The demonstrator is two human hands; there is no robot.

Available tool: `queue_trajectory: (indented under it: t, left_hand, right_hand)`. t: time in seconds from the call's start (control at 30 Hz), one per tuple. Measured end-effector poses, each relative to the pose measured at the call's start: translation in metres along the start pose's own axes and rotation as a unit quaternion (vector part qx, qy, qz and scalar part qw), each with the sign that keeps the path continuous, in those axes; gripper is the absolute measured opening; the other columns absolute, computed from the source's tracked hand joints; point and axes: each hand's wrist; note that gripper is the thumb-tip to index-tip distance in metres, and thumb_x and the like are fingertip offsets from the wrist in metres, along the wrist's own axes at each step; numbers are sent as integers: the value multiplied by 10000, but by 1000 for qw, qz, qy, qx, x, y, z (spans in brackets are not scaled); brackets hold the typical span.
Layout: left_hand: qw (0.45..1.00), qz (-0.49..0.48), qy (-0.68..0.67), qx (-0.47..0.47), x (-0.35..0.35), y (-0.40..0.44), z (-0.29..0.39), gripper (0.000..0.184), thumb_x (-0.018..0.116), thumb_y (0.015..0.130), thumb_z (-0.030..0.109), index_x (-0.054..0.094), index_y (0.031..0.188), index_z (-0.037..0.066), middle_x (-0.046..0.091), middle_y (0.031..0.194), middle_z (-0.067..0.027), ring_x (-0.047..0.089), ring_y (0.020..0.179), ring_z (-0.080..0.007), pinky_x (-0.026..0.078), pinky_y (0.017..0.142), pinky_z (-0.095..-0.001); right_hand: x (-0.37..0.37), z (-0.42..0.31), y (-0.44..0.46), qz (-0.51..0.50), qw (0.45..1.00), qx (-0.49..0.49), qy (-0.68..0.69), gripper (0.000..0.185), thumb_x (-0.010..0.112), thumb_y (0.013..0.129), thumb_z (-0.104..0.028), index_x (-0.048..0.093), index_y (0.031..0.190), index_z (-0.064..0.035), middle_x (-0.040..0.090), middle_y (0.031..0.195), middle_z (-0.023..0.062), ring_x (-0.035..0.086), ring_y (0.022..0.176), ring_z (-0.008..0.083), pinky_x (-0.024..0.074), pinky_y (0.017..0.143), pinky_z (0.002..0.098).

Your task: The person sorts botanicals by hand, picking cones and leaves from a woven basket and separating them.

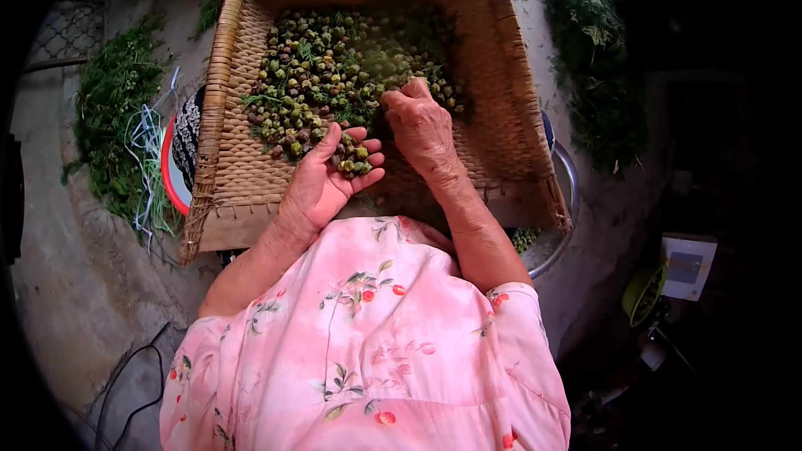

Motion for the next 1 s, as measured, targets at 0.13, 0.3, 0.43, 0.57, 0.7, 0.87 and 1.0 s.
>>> queue_trajectory:
  t: [0.13,0.3,0.43,0.57,0.7,0.87,1.0]
  left_hand:
    - [1000,-9,-14,-1,-1,2,-1,427,500,921,405,553,1087,15,608,1023,-151,616,896,-262,546,775,-421]
    - [999,-20,-27,1,2,2,-1,419,480,930,411,561,1051,18,620,994,-143,631,847,-256,547,796,-440]
    - [999,0,-32,8,2,-3,4,378,514,920,396,578,1032,41,633,957,-130,637,831,-233,569,722,-385]
    - [999,20,-50,3,0,-7,6,315,557,901,379,594,985,78,639,872,-78,636,737,-198,568,591,-325]
    - [998,21,-55,-5,1,-8,4,289,572,893,374,596,938,89,626,809,-58,625,698,-188,562,577,-326]
    - [998,47,-47,-1,4,-10,4,262,574,893,359,593,965,107,617,787,-46,612,681,-189,548,566,-339]
    - [997,58,-41,5,4,-11,4,228,575,896,316,588,1018,124,616,800,-43,611,699,-191,546,577,-340]
  right_hand:
    - [-18,-9,-12,47,988,25,143,196,669,750,-3,633,938,-45,543,845,82,603,748,213,478,611,305]
    - [-39,-26,-27,-43,940,52,335,153,667,762,12,631,907,-20,561,805,73,601,754,152,473,612,275]
    - [-47,-21,-38,-103,971,5,215,144,653,756,-4,634,895,-39,586,808,87,611,756,209,482,646,307]
    - [-43,-31,-61,-250,958,-58,131,113,646,731,-83,603,831,-50,549,800,98,592,759,295,477,646,389]
    - [-37,-35,-65,-251,965,-64,48,102,631,741,-96,603,834,-64,526,762,87,580,735,286,473,624,387]
    - [-39,-34,-58,-236,968,-68,50,105,631,748,-116,589,825,-59,531,794,90,581,765,288,477,637,387]
    - [-29,-31,-60,-224,971,-76,39,81,571,786,-126,568,773,-46,526,807,101,584,774,299,480,642,402]
Point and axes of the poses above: each hand's wrist, its own y-axis towards the middle knuckle, its own x-axis out of the palm, z = x × y
